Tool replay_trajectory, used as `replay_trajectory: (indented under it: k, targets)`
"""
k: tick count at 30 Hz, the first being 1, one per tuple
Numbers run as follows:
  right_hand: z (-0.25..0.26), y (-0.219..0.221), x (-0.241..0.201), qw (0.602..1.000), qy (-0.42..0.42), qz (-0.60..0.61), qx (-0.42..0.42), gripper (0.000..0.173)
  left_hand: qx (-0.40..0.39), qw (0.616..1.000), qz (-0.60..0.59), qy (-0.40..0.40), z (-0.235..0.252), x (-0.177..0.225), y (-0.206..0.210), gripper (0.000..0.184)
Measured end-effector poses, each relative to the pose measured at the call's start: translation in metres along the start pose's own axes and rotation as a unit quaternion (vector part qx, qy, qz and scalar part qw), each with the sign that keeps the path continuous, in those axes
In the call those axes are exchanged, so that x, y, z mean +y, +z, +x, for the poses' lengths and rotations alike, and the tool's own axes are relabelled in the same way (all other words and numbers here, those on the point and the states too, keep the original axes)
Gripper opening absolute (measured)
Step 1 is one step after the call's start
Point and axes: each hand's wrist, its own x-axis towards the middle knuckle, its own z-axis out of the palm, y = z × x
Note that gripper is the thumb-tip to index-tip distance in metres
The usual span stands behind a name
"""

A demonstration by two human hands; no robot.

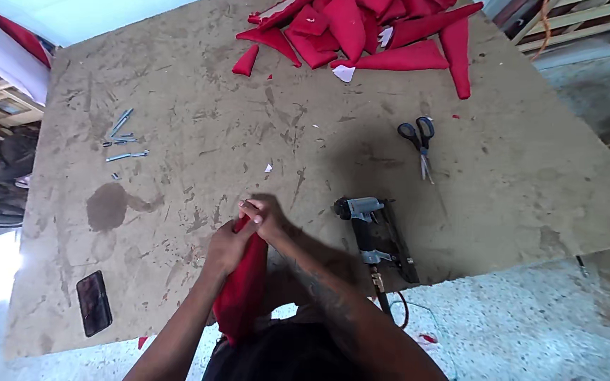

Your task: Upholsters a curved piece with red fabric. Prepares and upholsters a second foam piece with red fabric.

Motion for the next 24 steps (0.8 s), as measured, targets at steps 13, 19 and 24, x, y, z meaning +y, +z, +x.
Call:
replay_trajectory:
  k: [13, 19, 24]
  targets:
    - [-0.023, 0.005, -0.001, 0.998, 0.027, 0.046, 0.043, 0.031, -0.061, 0.995, -0.036, -0.07, 0.004, -0.019, -0.018, 0.068]
    - [-0.02, 0.007, 0.008, 0.999, -0.016, 0.019, 0.031, 0.032, -0.045, 0.992, -0.111, -0.038, 0.027, -0.001, -0.02, 0.03]
    - [-0.007, 0.012, -0.011, 0.999, -0.016, 0.016, 0.037, 0.03, 0.014, 0.997, -0.078, -0.024, 0.031, -0.005, 0.001, 0.052]
